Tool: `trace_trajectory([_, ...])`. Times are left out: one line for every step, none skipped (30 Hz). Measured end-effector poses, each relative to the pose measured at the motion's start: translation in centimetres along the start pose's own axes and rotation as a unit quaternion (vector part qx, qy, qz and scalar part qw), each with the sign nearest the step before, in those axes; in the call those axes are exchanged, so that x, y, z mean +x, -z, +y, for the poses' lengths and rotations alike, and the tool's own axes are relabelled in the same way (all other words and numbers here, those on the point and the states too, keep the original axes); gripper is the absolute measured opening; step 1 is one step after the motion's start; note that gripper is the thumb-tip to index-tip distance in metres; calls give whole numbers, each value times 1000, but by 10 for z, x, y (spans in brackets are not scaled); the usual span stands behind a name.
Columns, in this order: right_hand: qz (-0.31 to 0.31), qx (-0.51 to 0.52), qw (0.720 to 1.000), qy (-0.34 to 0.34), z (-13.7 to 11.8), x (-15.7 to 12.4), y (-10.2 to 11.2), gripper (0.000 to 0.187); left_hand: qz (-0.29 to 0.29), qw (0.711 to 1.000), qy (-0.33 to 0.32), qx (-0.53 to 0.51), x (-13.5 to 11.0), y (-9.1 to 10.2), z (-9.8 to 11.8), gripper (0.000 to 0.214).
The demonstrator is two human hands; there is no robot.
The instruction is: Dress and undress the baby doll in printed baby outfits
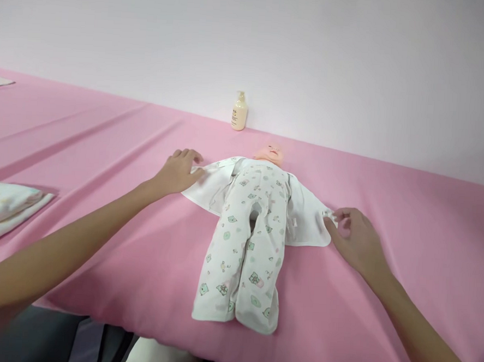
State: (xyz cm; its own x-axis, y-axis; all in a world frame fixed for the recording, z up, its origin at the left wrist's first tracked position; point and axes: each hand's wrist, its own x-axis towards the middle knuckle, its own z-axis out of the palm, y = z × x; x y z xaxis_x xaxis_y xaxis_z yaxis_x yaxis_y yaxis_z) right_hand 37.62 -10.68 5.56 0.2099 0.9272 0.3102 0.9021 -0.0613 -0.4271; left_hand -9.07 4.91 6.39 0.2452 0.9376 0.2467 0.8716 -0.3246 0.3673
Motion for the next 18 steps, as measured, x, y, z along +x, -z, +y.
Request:
trace_trajectory([4,8,1000,8,-4,12,-5,37,-10,999,-28,-23,11,-4,8,45])
trace_trajectory([5,16,1000,17,-8,24,-10,38,-24,997,-52,-46,22,-8,16,47])
trace_trajectory([4,24,999,25,-13,37,-17,39,-39,995,-70,-64,33,-13,24,49])
trace_trajectory([-3,31,999,31,-18,49,-23,42,-51,992,-82,-79,42,-17,30,50])
trace_trajectory([-13,38,999,36,-23,61,-30,47,-59,990,-89,-92,51,-21,35,50])
trace_trajectory([-28,43,998,38,-27,71,-35,52,-62,989,-92,-102,58,-25,39,47])
trace_trajectory([-43,51,997,34,-32,81,-40,55,-58,988,-93,-108,65,-28,41,43])
trace_trajectory([-62,62,996,24,-36,89,-43,57,-49,988,-92,-112,71,-31,41,39])
trace_trajectory([-83,77,993,9,-39,97,-46,56,-38,989,-86,-114,76,-33,40,37])
trace_trajectory([-104,93,990,-11,-41,104,-48,54,-27,990,-76,-114,82,-34,38,38])
trace_trajectory([-124,110,986,-33,-41,110,-50,52,-20,991,-60,-115,88,-36,34,40])
trace_trajectory([-140,125,981,-52,-41,117,-52,49,-21,992,-34,-122,94,-37,30,40])
trace_trajectory([-150,134,977,-68,-39,123,-54,47,-29,991,1,-132,100,-39,26,39])
trace_trajectory([-151,138,976,-81,-36,130,-56,43,-42,988,38,-142,105,-41,22,37])
trace_trajectory([-145,138,976,-89,-33,135,-59,39,-59,985,69,-145,110,-44,18,33])
trace_trajectory([-133,134,977,-96,-30,140,-62,35,-74,984,91,-136,114,-46,15,30])
trace_trajectory([-116,122,980,-102,-28,144,-64,31,-82,985,100,-112,117,-48,12,29])
trace_trajectory([-94,102,985,-104,-27,145,-65,28,-80,989,97,-75,117,-49,9,30])
